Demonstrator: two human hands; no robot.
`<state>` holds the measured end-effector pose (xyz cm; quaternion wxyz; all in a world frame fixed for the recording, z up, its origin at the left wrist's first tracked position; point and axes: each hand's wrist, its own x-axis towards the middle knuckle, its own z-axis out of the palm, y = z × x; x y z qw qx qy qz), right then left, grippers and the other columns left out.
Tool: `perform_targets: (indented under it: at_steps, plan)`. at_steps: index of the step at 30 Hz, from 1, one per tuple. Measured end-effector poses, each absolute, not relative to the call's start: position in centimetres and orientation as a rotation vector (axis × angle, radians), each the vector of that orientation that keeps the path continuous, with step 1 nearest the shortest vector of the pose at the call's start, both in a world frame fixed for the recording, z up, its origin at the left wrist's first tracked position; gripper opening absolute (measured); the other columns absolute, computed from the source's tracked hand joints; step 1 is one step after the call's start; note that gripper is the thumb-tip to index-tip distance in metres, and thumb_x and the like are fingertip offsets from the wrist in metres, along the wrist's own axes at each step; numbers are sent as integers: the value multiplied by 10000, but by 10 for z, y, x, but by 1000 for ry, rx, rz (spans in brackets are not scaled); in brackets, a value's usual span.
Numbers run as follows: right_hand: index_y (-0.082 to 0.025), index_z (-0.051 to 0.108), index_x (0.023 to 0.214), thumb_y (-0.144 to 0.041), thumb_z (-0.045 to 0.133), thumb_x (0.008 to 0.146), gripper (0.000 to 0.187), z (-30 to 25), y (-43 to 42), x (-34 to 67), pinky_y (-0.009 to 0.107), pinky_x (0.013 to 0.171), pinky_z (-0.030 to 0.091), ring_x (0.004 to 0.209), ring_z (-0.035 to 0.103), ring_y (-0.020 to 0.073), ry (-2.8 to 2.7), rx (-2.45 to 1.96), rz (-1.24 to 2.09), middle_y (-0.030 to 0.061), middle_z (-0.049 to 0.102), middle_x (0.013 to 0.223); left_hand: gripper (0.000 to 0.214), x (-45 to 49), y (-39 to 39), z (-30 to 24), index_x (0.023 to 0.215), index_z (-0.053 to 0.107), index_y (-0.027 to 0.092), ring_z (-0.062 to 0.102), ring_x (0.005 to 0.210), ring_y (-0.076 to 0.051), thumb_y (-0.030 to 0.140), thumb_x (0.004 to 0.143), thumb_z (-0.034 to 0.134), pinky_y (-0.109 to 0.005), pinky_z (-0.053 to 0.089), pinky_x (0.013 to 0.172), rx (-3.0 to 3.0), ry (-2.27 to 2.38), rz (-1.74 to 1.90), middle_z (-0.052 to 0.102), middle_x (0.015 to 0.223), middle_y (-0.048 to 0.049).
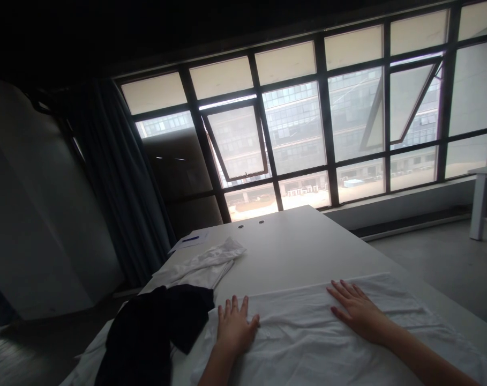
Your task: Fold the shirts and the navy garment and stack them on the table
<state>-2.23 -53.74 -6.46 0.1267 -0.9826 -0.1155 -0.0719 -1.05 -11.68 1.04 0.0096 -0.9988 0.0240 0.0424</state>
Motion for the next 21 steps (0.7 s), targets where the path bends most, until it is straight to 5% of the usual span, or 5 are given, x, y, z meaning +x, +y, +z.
perform_targets:
  at_steps: [3,6,12,21]
  plan:
    - [-261,379,1582,-753,271,967,795,-67,-536,-21,544,1250,168,1538,244,319,-320,-2878,-224,92,296,1661,725,-12,-130,13,1574,376,115,191,1547,-399,505,963,395,-608,24,1247,-3103,98,12,308,1647,-196]
    - [-251,380,1582,-764,275,960,813,-68,-535,-20,551,1247,166,1534,253,329,-305,-2881,-230,106,304,1657,627,-20,-160,11,1580,375,161,145,1575,-264,350,983,352,-483,50,1287,-3199,464,-104,253,1685,-86]
    - [-260,378,1582,-771,257,962,812,-66,-534,-20,548,1246,173,1536,248,323,-324,-2870,-189,103,313,1654,655,-46,-208,3,1595,325,348,110,1581,-251,615,996,331,-487,33,1296,-3276,1104,180,180,1700,29]
    - [-314,372,1581,-790,252,935,811,-73,-585,-8,614,1232,155,1545,204,346,-85,-2899,-152,55,252,1678,787,-42,-188,-4,1602,223,430,-19,1581,-282,795,912,328,-563,-17,1269,-3294,710,256,32,1709,55]
